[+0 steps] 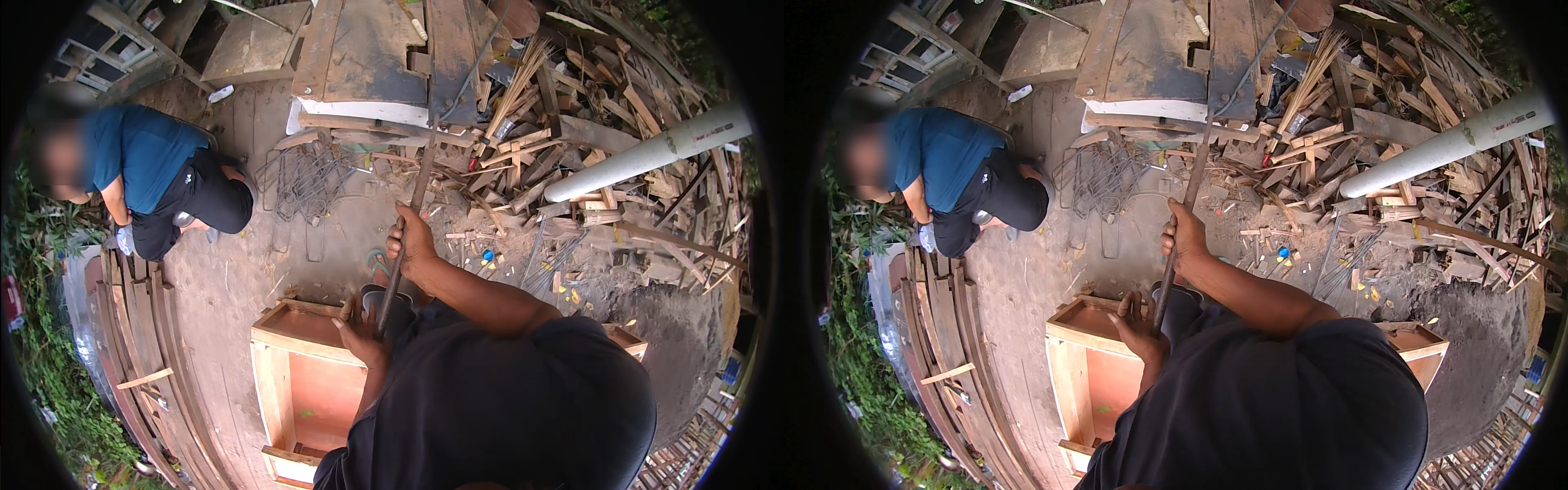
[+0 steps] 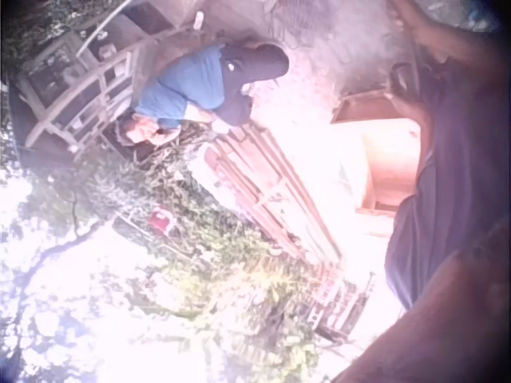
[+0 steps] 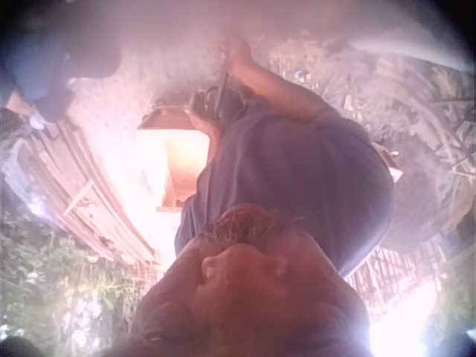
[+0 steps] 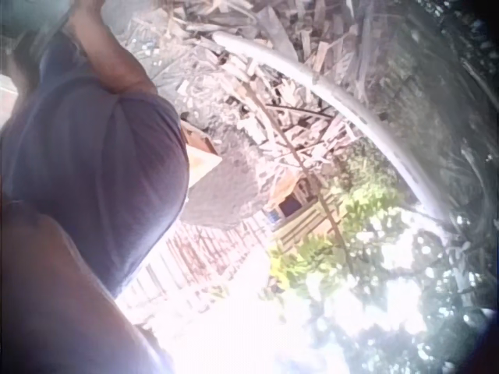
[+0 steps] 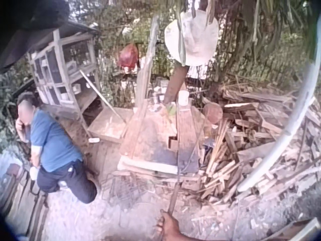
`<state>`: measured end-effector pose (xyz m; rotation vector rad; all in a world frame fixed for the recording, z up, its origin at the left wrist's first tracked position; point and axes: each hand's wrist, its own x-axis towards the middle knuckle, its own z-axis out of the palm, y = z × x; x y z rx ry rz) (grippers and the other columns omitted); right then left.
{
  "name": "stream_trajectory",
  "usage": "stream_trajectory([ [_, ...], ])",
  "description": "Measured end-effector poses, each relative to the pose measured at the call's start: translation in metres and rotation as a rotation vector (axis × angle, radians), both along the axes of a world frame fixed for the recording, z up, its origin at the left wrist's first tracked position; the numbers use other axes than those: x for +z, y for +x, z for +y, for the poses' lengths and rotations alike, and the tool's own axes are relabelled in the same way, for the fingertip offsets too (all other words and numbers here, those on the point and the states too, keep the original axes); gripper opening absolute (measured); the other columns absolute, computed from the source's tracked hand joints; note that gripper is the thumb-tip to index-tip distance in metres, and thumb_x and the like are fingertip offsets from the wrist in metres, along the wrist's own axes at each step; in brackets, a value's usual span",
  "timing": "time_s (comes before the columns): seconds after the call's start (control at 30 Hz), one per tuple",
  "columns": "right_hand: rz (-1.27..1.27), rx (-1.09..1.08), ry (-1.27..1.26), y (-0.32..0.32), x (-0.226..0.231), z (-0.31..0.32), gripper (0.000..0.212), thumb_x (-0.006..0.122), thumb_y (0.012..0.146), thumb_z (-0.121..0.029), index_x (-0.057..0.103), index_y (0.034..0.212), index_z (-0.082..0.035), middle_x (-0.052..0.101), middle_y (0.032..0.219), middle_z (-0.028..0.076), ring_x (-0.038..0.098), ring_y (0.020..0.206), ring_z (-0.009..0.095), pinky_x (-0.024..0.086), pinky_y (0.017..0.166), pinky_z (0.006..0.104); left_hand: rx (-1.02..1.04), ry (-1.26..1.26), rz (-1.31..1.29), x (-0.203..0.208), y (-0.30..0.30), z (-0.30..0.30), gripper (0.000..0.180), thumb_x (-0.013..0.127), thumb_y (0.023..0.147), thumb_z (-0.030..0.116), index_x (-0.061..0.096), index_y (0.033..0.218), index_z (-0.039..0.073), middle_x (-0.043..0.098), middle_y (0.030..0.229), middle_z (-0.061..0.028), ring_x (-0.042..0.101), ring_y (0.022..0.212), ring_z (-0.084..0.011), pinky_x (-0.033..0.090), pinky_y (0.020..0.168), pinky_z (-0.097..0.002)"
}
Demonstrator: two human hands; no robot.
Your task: The person bends lengths of metal rebar using a manual bending tool fixed to a wooden workbench.
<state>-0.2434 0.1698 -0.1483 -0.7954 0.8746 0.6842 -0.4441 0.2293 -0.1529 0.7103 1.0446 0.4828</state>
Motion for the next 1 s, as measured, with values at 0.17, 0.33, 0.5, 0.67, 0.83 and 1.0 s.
stream_trajectory([
  [0.17,0.075,0.041,-0.029,0.011,0.0,0.031,0.041,0.063,0.092,-0.04,0.038,0.066,-0.019,0.035,0.056,-0.004,0.035,0.043,0.012,0.027,0.043,0.0296,0.124,0.093,0.033,0.003,0.023,0.045,0.066,0.039,0.1,0.06,0.05,0.125,0.0,0.052,0.128,-0.0167,0.047,0.128,-0.0299,0.044,0.104,-0.0531],
  [0.33,0.093,-0.049,0.233,0.045,-0.003,0.088,0.032,0.057,0.093,-0.031,0.041,0.07,-0.015,0.04,0.061,0.001,0.047,0.053,0.017,0.042,0.055,0.0359,0.244,0.528,0.046,0.016,0.088,0.154,0.068,0.038,0.101,0.054,0.049,0.123,-0.01,0.051,0.128,-0.0251,0.048,0.13,-0.0375,0.052,0.099,-0.0568],
  [0.5,0.14,-0.157,0.211,0.099,-0.003,0.156,0.028,0.052,0.096,-0.025,0.045,0.074,-0.01,0.045,0.064,0.005,0.051,0.061,0.023,0.048,0.067,0.0439,0.338,0.585,0.044,0.001,0.189,0.263,0.061,0.044,0.101,0.045,0.05,0.117,-0.013,0.053,0.124,-0.0292,0.053,0.124,-0.0404,0.055,0.093,-0.0588],
  [0.67,0.161,-0.237,0.347,0.173,-0.017,0.19,0.022,0.049,0.097,-0.024,0.053,0.084,-0.006,0.06,0.086,0.011,0.064,0.091,0.03,0.053,0.089,0.0521,0.26,0.605,0.072,-0.023,0.347,0.339,0.063,0.046,0.1,0.045,0.053,0.117,-0.015,0.057,0.12,-0.0286,0.057,0.117,-0.0383,0.06,0.087,-0.0517],
  [0.83,0.093,-0.353,0.38,0.261,-0.012,0.203,0.026,0.047,0.097,-0.024,0.06,0.09,-0.003,0.065,0.103,0.018,0.063,0.106,0.032,0.05,0.099,0.0492,0.045,0.574,-0.062,-0.044,0.506,0.377,0.058,0.049,0.099,0.042,0.054,0.119,-0.013,0.058,0.122,-0.0247,0.058,0.116,-0.0341,0.054,0.093,-0.0511],
  [1.0,0.048,-0.635,0.469,0.34,-0.017,0.204,0.025,0.048,0.096,-0.024,0.059,0.097,-0.002,0.064,0.104,0.018,0.061,0.108,0.032,0.051,0.099,0.0467,-0.084,0.663,-0.095,-0.045,0.656,0.352,0.054,0.05,0.099,0.037,0.059,0.118,-0.013,0.061,0.122,-0.0239,0.059,0.113,-0.0326,0.047,0.099,-0.0466],
])
